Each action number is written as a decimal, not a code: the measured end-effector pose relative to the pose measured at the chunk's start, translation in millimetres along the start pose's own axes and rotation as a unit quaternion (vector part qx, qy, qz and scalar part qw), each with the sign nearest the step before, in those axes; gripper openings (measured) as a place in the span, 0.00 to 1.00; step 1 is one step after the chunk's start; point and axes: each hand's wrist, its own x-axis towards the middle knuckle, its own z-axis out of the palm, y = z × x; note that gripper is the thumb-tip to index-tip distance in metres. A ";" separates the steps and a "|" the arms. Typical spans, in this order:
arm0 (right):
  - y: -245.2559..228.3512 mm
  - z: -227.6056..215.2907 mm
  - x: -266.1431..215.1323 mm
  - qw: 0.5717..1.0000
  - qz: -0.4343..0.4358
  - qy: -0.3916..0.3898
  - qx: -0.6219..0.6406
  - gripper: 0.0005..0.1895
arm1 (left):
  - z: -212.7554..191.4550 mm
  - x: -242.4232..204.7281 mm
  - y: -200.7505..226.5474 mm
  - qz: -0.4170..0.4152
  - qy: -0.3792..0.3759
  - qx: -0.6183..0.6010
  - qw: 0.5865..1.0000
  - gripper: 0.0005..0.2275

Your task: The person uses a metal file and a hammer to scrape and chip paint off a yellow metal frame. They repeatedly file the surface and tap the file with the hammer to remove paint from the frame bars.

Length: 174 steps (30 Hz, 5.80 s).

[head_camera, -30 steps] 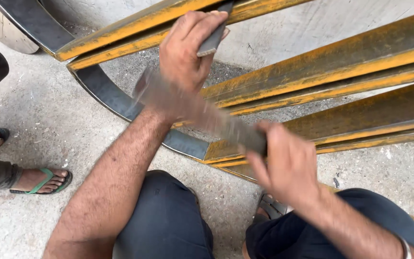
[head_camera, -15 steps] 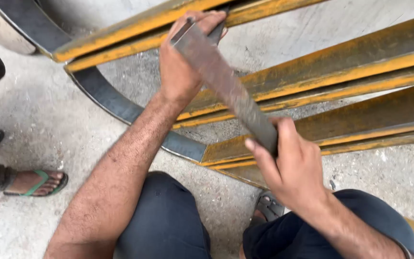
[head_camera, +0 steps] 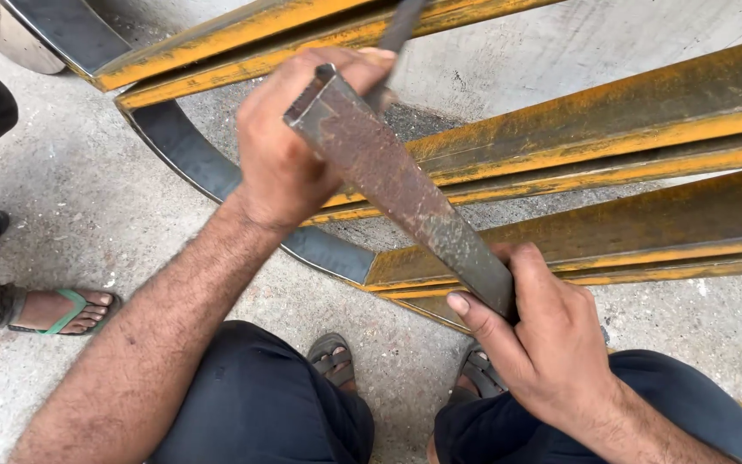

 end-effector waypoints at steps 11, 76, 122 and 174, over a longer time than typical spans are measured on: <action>-6.8 -0.5 -3.6 0.999 -0.040 0.008 0.011 0.20 | 16.9 16.5 4.8 0.030 -0.039 -0.073 0.996 0.18; 9.3 6.9 -9.4 0.956 -0.264 0.110 -0.069 0.19 | 26.7 23.9 15.3 -0.004 0.027 -0.080 0.996 0.21; 5.5 4.4 -4.4 0.993 -0.067 0.052 -0.077 0.19 | 31.2 13.6 2.6 -0.103 0.036 -0.103 0.989 0.09; 14.2 6.5 16.8 0.968 -0.074 0.143 -0.192 0.18 | 85.4 9.4 -22.1 -0.084 0.072 -0.113 0.987 0.13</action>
